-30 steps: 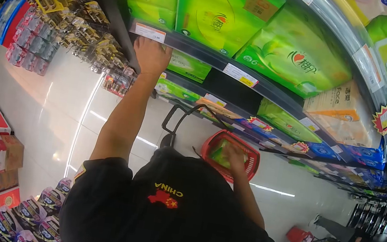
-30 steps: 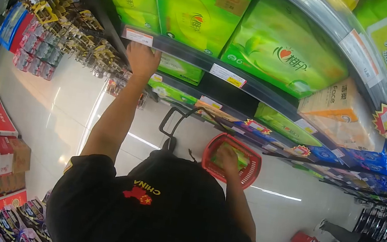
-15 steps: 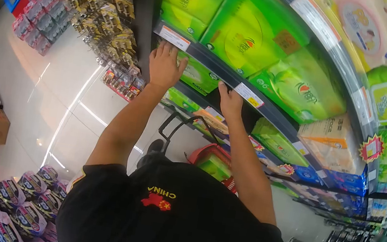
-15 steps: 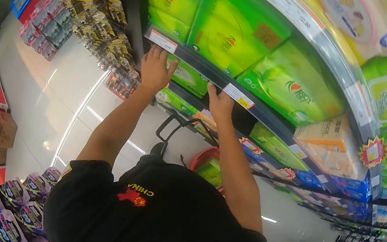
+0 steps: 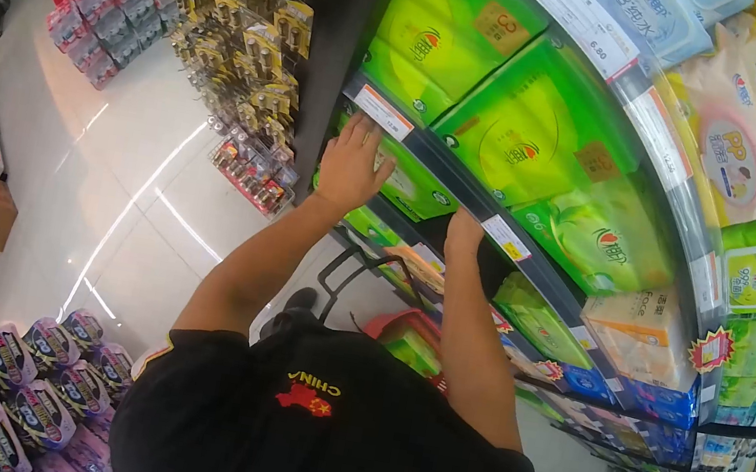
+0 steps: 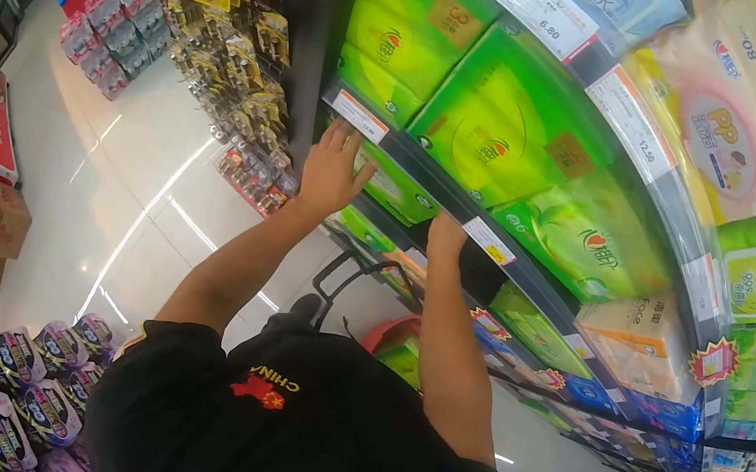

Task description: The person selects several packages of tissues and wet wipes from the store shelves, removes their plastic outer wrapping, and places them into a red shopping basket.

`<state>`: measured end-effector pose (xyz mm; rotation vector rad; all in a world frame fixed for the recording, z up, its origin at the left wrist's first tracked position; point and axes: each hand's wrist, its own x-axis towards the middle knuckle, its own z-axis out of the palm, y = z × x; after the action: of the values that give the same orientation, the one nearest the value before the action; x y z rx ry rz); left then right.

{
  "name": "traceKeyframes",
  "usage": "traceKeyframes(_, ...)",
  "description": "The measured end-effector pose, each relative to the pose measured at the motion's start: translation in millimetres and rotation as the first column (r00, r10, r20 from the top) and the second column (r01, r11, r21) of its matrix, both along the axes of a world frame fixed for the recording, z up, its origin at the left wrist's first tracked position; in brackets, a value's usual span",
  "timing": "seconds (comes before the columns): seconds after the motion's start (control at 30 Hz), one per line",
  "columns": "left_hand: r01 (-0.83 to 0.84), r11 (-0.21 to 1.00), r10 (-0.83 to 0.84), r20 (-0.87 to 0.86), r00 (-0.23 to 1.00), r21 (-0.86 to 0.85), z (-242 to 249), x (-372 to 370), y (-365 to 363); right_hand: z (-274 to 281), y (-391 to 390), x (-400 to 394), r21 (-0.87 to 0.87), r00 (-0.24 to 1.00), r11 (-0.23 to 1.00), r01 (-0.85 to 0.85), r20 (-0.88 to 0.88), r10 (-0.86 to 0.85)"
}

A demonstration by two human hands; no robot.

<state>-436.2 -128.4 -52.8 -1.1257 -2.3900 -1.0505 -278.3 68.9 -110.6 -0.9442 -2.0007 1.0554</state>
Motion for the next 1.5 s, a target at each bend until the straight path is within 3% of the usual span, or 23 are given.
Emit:
traceKeyframes(0.07,0.024,0.999,-0.024,0.017,1.0,0.031,0.7,0.0,-1.1,6.7,-5.6,-0.6,-0.068,0.995,0.998,0.002,-0.096,-0.009)
traceKeyframes(0.17,0.052,0.993,-0.054,0.017,0.998,0.105,7.1,4.6,-6.5,24.2,-25.8,-0.3,-0.354,0.946,0.934,0.048,-0.285,-0.156)
traceKeyframes(0.33,-0.043,0.966,0.014,0.116,0.993,0.253,5.5,8.7,-19.6,20.9,-44.8,21.7,-0.415,0.91,0.907,-0.071,-0.398,-0.111)
traceKeyframes(0.43,-0.113,0.929,-0.01,0.328,0.945,0.353,-0.8,3.5,-23.5,14.8,-48.8,42.3,-0.384,0.971,0.921,0.07,-0.185,-0.151)
traceKeyframes(0.6,-0.213,0.808,-0.232,0.628,0.743,0.55,-14.8,-8.3,-18.5,59.9,-80.0,63.5,-0.206,0.967,0.977,0.054,-0.235,-0.103)
traceKeyframes(0.73,-0.21,0.854,-0.265,0.746,0.611,0.476,-13.5,-7.9,-24.0,52.9,-82.6,91.6,-0.132,0.967,0.989,0.059,-0.238,-0.09)
traceKeyframes(0.87,-0.329,0.82,-0.357,0.868,0.346,0.468,2.5,12.1,-27.0,48.7,-81.1,120.9,-0.253,0.957,0.967,0.012,-0.278,-0.084)
traceKeyframes(0.9,-0.364,0.82,-0.361,0.893,0.27,0.442,4.8,14.9,-29.0,71.3,-91.4,124.0,-0.19,0.979,0.98,0.051,-0.184,-0.086)
traceKeyframes(0.97,-0.38,0.858,-0.317,0.938,0.136,0.345,8.3,21.3,-34.0,55.4,-91.0,143.5,-0.149,0.982,0.989,0.024,-0.18,-0.051)
traceKeyframes(1.1,-0.31,0.917,-0.282,0.958,-0.054,0.253,-10.6,25.1,-47.5,42.3,-101.1,168.8,-0.187,0.984,0.982,0.02,-0.171,-0.052)
traceKeyframes(1.27,-0.154,0.963,-0.242,0.962,-0.123,0.222,-30.8,27.6,-56.5,17.9,-115.7,193.8,-0.303,0.981,0.952,0.033,-0.171,-0.089)
traceKeyframes(1.37,-0.103,0.98,-0.191,0.956,-0.223,0.172,-20.0,36.2,-58.5,18.4,-127.3,203.0,-0.257,0.99,0.966,-0.01,-0.138,-0.026)
traceKeyframes(1.47,-0.103,0.959,-0.282,0.898,-0.336,0.263,-41.2,35.1,-59.3,7.2,-135.6,214.0,-0.196,0.998,0.98,0.011,-0.056,-0.022)
traceKeyframes(1.5,-0.085,0.947,-0.319,0.865,-0.387,0.311,-46.8,33.3,-61.6,9.0,-134.9,218.4,-0.106,0.999,0.994,-0.035,-0.022,0.032)
